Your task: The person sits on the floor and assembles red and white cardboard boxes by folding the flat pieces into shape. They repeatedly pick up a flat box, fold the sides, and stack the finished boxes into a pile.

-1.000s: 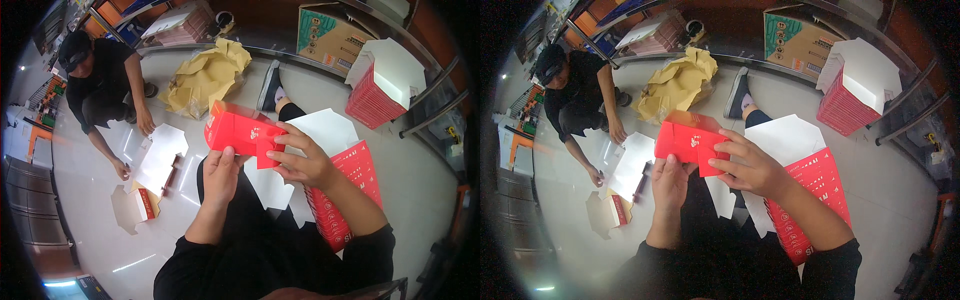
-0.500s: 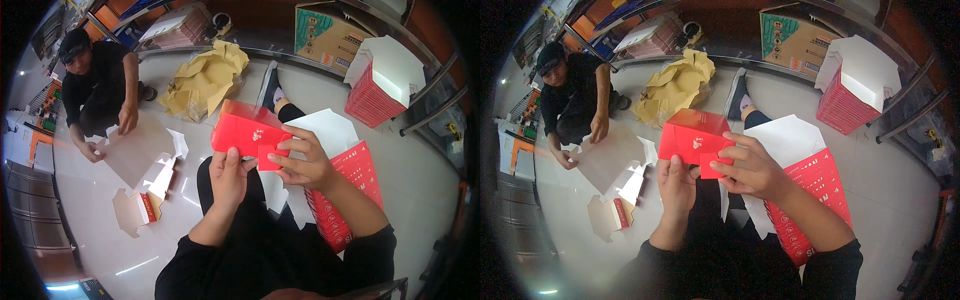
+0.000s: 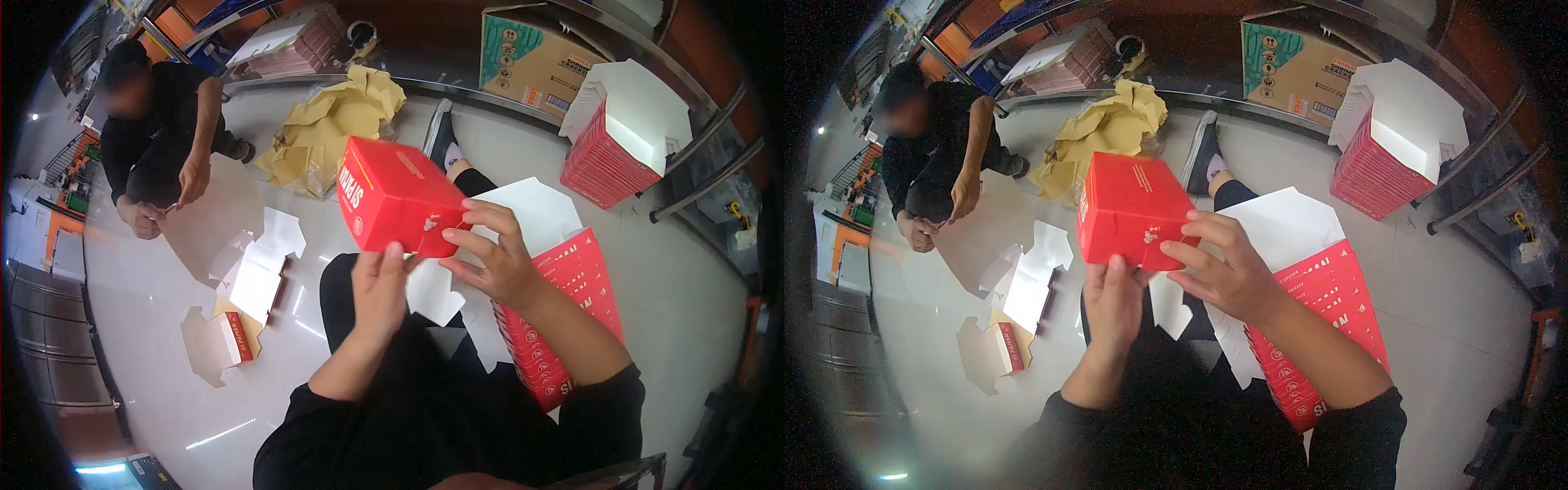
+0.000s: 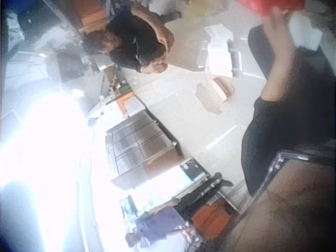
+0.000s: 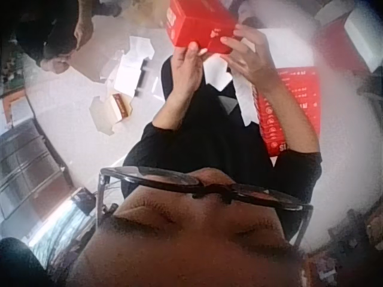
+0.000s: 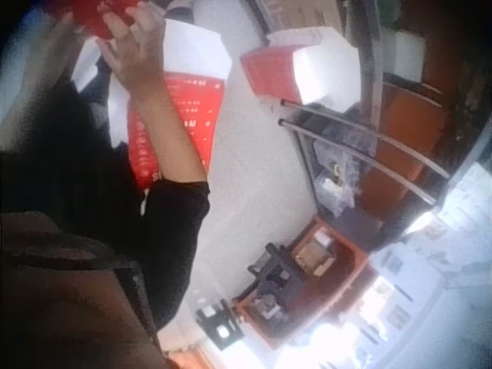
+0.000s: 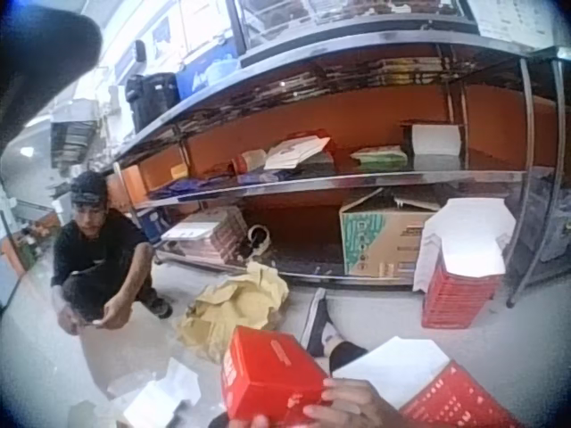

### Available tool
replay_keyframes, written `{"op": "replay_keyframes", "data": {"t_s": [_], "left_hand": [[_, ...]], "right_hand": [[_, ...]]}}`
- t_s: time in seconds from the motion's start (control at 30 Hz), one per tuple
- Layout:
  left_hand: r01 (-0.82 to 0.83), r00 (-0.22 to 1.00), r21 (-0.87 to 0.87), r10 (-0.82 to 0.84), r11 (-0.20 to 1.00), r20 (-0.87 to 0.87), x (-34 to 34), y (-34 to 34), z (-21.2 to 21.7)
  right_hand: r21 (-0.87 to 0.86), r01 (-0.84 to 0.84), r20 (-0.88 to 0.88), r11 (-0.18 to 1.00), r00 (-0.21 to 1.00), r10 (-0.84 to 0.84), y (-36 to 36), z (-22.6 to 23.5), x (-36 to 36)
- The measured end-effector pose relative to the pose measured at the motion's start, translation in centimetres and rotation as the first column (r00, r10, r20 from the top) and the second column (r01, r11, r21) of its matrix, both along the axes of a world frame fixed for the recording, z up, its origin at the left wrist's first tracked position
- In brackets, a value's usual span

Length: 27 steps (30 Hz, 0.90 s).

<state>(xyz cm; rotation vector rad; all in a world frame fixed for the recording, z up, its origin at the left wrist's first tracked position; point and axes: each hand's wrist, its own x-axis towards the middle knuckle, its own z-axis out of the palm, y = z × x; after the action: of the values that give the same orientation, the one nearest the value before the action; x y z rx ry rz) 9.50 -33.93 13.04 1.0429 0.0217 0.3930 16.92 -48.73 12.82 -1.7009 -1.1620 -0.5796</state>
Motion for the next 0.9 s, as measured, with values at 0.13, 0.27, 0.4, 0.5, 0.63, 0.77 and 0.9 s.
{"op": "replay_keyframes", "data": {"t_s": [0.13, 0.27, 0.4, 0.5, 0.63, 0.77, 0.9], "left_hand": [[-0.044, 0.997, 0.242, 0.058, 0.969, -0.053, 1.8, 4.2, -0.3], [0.002, 1.0, 0.744, 0.0, 0.668, -0.003, 3.8, 3.9, 0.1], [0.318, 0.893, 0.779, -0.447, 0.541, -0.054, 6.7, 0.1, -2.4], [0.596, 0.748, 0.678, -0.605, 0.43, -0.273, 7.2, -1.7, -5.2], [0.791, 0.579, 0.429, -0.76, 0.437, -0.293, 4.5, -2.7, -6.4], [0.758, 0.552, 0.54, -0.802, 0.367, -0.23, 1.5, -3.3, -8.7], [0.755, 0.558, 0.524, -0.806, 0.394, -0.198, -1.5, -4.0, -9.3]], "right_hand": [[0.079, 0.014, -0.071, 0.997, 0.997, -0.008, -1.2, 0.4, 0.1], [0.544, 0.058, -0.275, 0.837, 0.955, 0.112, -1.4, 1.3, 1.6], [0.457, 0.145, -0.413, 0.878, 0.908, 0.065, -3.5, 2.0, 2.6], [0.094, 0.206, -0.352, 0.974, 0.922, -0.161, -6.0, 3.2, 2.5], [-0.456, 0.416, -0.11, 0.786, 0.851, -0.514, -10.3, 3.4, 1.4], [-0.657, 0.3, -0.346, 0.692, 0.696, -0.63, -13.7, 0.2, -0.1], [-0.551, 0.023, -0.612, 0.834, 0.669, -0.422, -13.9, -0.3, 0.7]]}}
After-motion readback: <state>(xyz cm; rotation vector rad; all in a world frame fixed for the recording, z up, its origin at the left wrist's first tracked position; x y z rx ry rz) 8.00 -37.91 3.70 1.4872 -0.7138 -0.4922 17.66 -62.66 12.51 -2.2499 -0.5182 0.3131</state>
